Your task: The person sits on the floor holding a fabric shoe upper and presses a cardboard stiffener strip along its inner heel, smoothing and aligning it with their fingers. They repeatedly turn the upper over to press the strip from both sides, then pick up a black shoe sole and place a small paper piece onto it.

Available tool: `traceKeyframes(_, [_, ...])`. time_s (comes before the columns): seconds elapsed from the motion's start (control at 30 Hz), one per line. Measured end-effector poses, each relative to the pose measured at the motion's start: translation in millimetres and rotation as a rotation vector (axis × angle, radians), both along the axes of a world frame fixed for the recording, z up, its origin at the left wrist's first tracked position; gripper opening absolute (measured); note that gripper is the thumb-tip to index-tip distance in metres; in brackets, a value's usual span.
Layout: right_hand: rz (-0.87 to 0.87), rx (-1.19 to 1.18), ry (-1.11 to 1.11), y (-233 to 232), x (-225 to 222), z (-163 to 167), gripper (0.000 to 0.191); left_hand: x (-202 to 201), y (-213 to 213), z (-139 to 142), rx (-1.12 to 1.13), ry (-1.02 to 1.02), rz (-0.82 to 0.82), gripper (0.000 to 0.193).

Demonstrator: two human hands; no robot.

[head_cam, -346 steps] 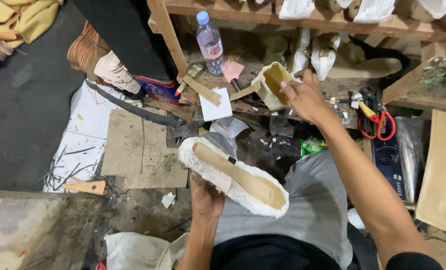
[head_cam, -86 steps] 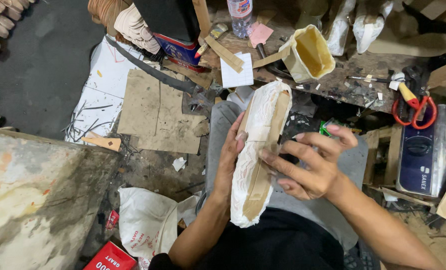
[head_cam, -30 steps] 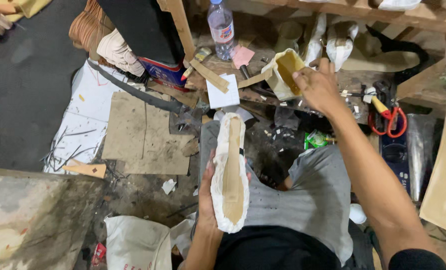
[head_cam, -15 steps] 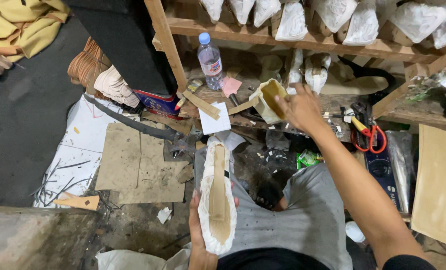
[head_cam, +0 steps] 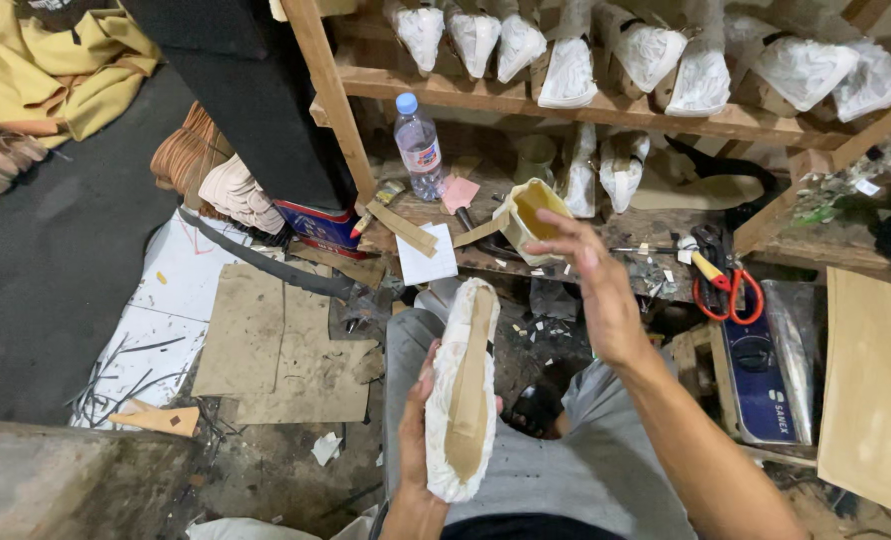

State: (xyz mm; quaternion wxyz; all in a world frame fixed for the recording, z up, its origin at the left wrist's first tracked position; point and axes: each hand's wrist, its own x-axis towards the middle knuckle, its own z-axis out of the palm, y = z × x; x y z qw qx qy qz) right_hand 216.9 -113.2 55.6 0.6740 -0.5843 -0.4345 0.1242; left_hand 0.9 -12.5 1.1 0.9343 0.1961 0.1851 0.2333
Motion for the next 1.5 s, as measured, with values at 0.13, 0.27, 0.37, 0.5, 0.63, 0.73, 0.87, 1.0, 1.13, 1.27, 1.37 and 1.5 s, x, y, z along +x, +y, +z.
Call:
traceKeyframes(0.13, [0.078, 0.067, -0.124, -20.4, -45.1, 18.7, 0.074, 14.0, -9.3, 12.1, 0.012, -0.12, -0.033, 0.069])
traceKeyframes(0.27, [-0.096, -0.077, -0.488, -36.7, -79.1, 13.7, 0.077, 18.1, -17.9, 27.9, 0.137, -0.14, -0.018, 0.069])
traceKeyframes(0.37, [-0.141, -0.131, -0.58, -41.6, -89.5, 7.0, 0.081, 20.6, -20.4, 42.3, 0.243, -0.081, 0.012, 0.071])
traceKeyframes(0.5, [-0.124, -0.166, -0.568, -38.0, -95.1, 2.1, 0.084, 20.7, -21.8, 56.3, 0.324, -0.114, 0.034, 0.072])
traceKeyframes(0.63, [-0.077, -0.183, -0.548, -38.9, -100.9, 5.0, 0.087, 15.4, -23.2, 60.0, 0.441, -0.066, 0.066, 0.078])
traceKeyframes(0.73, [-0.147, -0.169, -0.639, -43.1, -102.5, 12.2, 0.082, 13.6, -22.9, 59.8, 0.408, -0.066, 0.067, 0.082])
traceKeyframes(0.87, [-0.248, -0.129, -0.712, -44.6, -95.2, 21.3, 0.074, 12.8, -22.5, 61.8, 0.424, -0.069, 0.059, 0.083])
traceKeyframes(1.0, [-0.276, -0.081, -0.862, -42.0, -86.5, 22.3, 0.069, 11.8, -22.6, 64.7, 0.375, -0.048, 0.01, 0.083])
traceKeyframes(1.13, [-0.303, -0.121, -0.859, -44.8, -81.0, 18.7, 0.063, 11.4, -20.8, 64.9, 0.399, -0.052, 0.03, 0.082])
traceKeyframes(1.27, [-0.251, -0.039, -0.991, -45.1, -77.3, 14.2, 0.061, 12.4, -20.2, 63.1, 0.369, -0.054, 0.032, 0.077])
traceKeyframes(1.37, [-0.282, -0.035, -0.998, -45.7, -77.3, 11.8, 0.059, 12.5, -20.0, 62.3, 0.35, -0.006, 0.026, 0.074])
traceKeyframes(1.5, [-0.239, -0.037, -0.986, -45.6, -78.0, 11.4, 0.057, 13.5, -20.5, 61.8, 0.354, -0.025, 0.025, 0.073])
